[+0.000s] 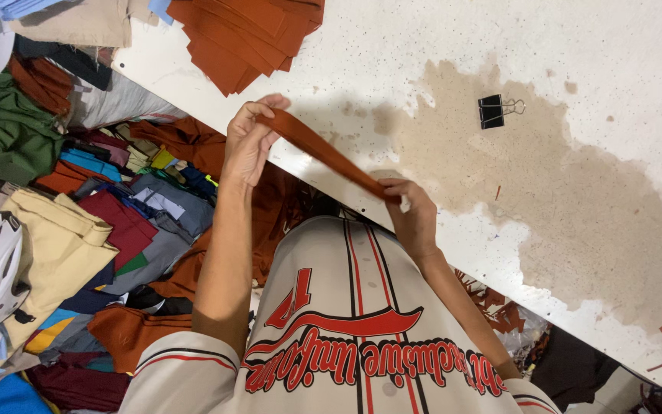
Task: The person uses an electric fabric cutter to follow chalk lines on fabric pieces, cutting out shapes and strips. They move the cut pieces aside and use tailor's chalk to mark new lines before continuing to cut.
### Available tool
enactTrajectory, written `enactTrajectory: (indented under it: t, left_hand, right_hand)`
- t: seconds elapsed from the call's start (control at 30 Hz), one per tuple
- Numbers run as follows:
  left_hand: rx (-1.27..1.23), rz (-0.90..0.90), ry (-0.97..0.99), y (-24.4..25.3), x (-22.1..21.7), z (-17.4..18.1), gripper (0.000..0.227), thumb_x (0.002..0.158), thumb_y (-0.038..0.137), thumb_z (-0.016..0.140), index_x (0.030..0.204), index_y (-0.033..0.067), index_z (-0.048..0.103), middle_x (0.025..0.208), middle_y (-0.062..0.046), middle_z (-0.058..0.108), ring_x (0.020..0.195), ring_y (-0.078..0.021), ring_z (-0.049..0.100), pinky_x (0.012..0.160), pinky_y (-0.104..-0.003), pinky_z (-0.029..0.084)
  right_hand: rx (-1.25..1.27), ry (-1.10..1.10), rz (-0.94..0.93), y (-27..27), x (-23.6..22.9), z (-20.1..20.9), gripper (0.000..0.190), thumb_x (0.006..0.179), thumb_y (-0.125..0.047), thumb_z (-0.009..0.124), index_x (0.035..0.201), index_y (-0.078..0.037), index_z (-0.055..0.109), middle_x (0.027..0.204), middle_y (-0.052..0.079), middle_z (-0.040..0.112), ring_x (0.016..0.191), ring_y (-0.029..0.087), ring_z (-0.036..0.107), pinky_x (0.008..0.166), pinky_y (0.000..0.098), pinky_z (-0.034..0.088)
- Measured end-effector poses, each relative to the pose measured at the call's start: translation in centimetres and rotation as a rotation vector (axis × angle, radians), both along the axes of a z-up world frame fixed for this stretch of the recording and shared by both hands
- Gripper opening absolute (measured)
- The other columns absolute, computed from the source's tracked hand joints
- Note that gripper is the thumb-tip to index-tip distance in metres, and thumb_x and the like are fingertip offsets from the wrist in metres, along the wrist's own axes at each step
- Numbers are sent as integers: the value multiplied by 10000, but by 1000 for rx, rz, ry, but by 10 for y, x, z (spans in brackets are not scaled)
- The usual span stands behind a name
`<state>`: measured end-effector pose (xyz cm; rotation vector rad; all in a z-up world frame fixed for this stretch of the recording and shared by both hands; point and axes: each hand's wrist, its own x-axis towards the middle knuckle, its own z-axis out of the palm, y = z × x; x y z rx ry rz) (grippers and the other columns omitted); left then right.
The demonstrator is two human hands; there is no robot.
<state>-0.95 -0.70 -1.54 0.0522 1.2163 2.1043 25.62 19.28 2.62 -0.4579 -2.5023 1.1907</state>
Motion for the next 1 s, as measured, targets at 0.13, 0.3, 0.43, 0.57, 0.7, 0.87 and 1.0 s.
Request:
enactTrajectory:
  t: [0.13, 0.3, 0.43, 0.57, 0.7, 0.87, 1.0]
  left_hand:
    - [-400, -174, 162, 4, -2, -22, 223, 917, -119, 527, 1025, 46, 632, 1114, -121, 714, 1015, -186, 704, 852, -334, 638]
    - [-673, -242, 302, 17, 5, -38, 236, 947, -32, 624, 1177, 18, 643, 1037, -102, 700, 843, -149, 675, 697, -298, 622]
    - [-755, -206, 360, 19, 12, -38, 314, 951, -6, 634, 1262, 18, 605, 1064, -105, 709, 843, -140, 704, 699, -274, 616]
    - [-765, -177, 401, 12, 13, -36, 318, 963, -1, 618, 1280, 21, 602, 1094, -113, 732, 850, -157, 731, 710, -279, 601]
    - [-754, -115, 420, 9, 12, -30, 310, 965, -3, 615, 1274, 22, 602, 1077, -121, 738, 887, -165, 754, 718, -275, 610]
    - [-907, -1, 649, 12, 9, -11, 334, 985, 33, 646, 1317, 32, 610, 1190, -137, 705, 1019, -208, 716, 790, -351, 589]
    - [-969, 92, 1138, 32, -24, -4, 497, 1006, 41, 714, 1458, 1, 511, 1447, -216, 553, 1374, -357, 510, 1147, -467, 454]
  right_hand:
    - [-599, -184, -230, 12, 0, -29, 190, 945, 33, 710, 1102, -43, 634, 1027, 83, 744, 907, 149, 701, 823, 286, 596]
    - [-978, -331, -394, 24, 5, -48, 222, 928, -19, 701, 1149, 2, 691, 977, 73, 752, 831, 126, 711, 787, 286, 620]
    - [-1002, -414, -469, 23, 9, -51, 188, 991, -153, 679, 1089, -2, 732, 878, 64, 744, 729, 124, 680, 726, 285, 601]
    - [-945, -407, -501, 21, 10, -56, 203, 988, -208, 691, 1060, -35, 769, 857, 30, 743, 719, 96, 661, 694, 274, 571]
    - [-851, -450, -525, 23, 15, -58, 193, 972, -201, 714, 1062, -42, 774, 847, 31, 739, 714, 94, 643, 675, 268, 559]
    - [-770, -609, -576, 35, 49, -43, 199, 957, -252, 697, 1067, -106, 778, 859, 28, 738, 665, 123, 585, 633, 283, 543]
    - [-715, -636, -639, 45, 104, -31, 248, 958, -288, 705, 1071, -77, 771, 877, 48, 729, 699, 130, 591, 652, 287, 521]
